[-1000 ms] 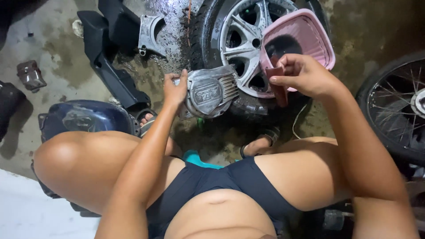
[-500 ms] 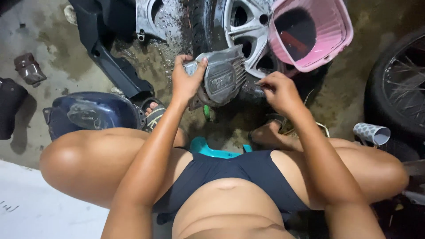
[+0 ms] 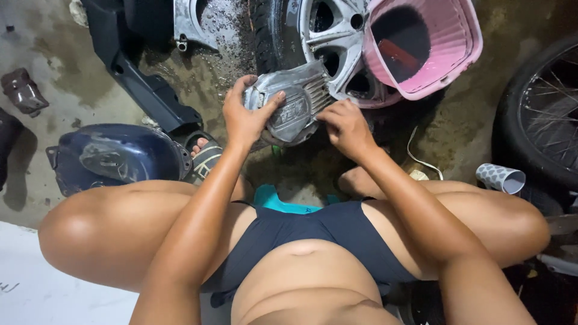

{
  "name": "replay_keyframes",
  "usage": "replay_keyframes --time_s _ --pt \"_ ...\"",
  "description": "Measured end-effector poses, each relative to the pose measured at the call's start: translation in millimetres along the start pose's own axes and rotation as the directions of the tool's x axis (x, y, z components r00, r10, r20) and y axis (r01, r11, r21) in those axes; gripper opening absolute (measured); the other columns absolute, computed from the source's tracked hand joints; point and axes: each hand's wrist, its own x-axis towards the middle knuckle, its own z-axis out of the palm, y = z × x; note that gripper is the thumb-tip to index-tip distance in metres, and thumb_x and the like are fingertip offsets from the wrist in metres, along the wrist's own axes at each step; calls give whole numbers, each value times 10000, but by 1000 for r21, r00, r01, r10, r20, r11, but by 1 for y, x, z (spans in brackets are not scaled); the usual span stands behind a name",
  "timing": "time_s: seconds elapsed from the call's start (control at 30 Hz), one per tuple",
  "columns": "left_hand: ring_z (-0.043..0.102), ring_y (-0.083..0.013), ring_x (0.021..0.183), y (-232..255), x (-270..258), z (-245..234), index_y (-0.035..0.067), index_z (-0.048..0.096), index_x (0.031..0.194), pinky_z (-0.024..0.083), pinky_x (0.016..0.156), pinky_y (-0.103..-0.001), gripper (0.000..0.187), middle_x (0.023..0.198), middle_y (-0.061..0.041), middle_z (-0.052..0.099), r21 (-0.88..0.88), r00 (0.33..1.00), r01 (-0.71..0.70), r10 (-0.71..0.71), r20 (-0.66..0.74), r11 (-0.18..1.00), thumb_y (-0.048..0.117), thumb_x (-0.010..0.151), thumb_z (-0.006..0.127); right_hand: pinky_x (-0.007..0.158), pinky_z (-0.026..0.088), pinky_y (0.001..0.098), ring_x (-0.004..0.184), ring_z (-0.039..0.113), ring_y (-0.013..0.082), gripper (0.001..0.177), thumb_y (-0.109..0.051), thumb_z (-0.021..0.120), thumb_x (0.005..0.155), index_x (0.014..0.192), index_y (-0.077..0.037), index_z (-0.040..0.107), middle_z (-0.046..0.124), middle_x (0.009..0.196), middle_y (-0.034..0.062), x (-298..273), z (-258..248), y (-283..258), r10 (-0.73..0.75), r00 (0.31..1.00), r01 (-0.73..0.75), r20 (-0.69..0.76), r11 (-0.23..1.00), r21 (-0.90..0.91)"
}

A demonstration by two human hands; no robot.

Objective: The person scrubs a metallic engine casing with a brush and water from a pink basin, repeatedly dipping the brush and scrubbing the surface. The person holds the part with one hand and scrubs with the other.

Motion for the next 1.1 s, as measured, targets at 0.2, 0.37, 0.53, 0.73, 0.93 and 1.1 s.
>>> replay_keyframes --time_s 0.2,0.37,0.53,0.73,0.93,1.1 --pt "629 -360 1228 -18 -3 7 234 667 1224 492 1057 -456 672 1204 -156 710 0 981 194 -194 -5 981 549 703 950 1047 445 487 1111 632 286 314 13 763 755 1010 -169 768 739 1027 38 -4 2 9 -18 998 10 -65 994 -113" --pt "589 -364 1303 -38 -8 18 214 650 1255 473 1094 -467 662 1305 -152 679 -114 933 359 -358 25 926 548 752 920 982 528 471 1067 686 345 271 32 718 737 977 -90 752 731 996 119 -2 16 3 -26 988 49 -152 988 147" --pt "547 -415 1339 -33 -19 29 193 614 1340 452 1124 -494 756 1364 -224 630 -120 904 426 -417 94 897 617 768 866 961 539 438 1020 694 306 319 32 690 695 965 -118 770 734 958 73 -4 8 -2 -64 980 84 -190 992 97" --pt "566 -390 1326 -51 -13 32 205 632 1353 472 1106 -459 780 1345 -222 644 -85 889 455 -447 95 886 661 761 854 943 553 448 994 706 342 327 91 657 703 962 -68 777 744 955 121 -3 13 8 -64 971 92 -232 990 111" --pt "587 -414 1290 -48 -21 30 204 627 1348 476 1089 -481 764 1293 -249 655 -34 901 428 -424 93 903 696 793 810 1027 510 513 1063 688 406 355 96 688 692 1013 -29 773 734 1015 188 -11 1 11 -44 993 54 -114 995 81" --pt "605 -434 1252 -56 -24 32 201 609 1346 489 1071 -483 719 1224 -279 645 87 929 357 -364 71 930 723 864 721 1095 477 490 1124 680 388 400 90 696 691 1064 -38 767 735 1075 180 -14 10 16 -65 995 69 -81 997 46"
